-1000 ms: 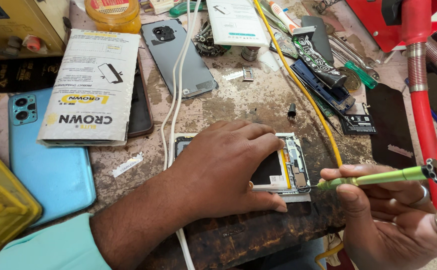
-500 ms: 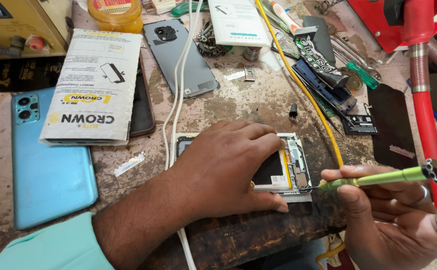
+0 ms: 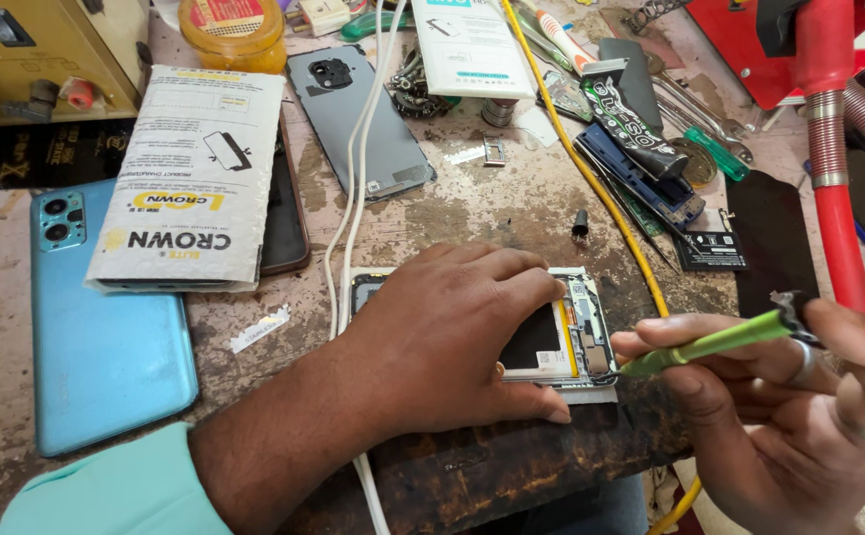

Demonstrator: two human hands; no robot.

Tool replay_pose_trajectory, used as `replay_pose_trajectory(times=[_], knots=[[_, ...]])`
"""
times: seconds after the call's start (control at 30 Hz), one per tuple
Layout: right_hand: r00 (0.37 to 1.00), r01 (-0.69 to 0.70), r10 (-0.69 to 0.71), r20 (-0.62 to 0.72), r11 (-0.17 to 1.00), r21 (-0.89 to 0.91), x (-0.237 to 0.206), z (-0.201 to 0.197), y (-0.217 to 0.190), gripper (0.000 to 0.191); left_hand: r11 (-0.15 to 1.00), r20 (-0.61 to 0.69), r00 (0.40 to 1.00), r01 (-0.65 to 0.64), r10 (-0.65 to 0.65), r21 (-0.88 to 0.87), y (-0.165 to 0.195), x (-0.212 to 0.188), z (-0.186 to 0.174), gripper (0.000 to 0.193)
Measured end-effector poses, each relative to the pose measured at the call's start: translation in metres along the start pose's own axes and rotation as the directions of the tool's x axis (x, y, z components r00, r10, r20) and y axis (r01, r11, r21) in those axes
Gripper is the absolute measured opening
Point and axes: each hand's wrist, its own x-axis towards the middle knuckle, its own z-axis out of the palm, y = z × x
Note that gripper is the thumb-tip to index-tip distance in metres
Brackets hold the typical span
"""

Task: The person works on a disassembled smartphone at a cluttered repair workbench, holding the phone frame steady with one hand while using a green-handled pry tool to work around the edges of the opened device. Near the end they lift and reposition the phone's mid-frame component over the body.

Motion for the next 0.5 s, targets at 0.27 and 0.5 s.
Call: replay_pose_trajectory(times=[0.27,0.5], knots=[[0.985,0.126,-0.114,0.127,0.988,-0.091,0.007,-0.012,0.006,0.073,1.0,-0.008,1.0,-0.01,0.01,0.007,0.0,0.0,0.001,0.083],[0.992,0.017,0.001,0.127,0.99,-0.143,0.002,-0.017,0.008,0.076,1.0,0.007,1.0,-0.001,0.001,0.002,0.001,0.001,0.0,0.08]])
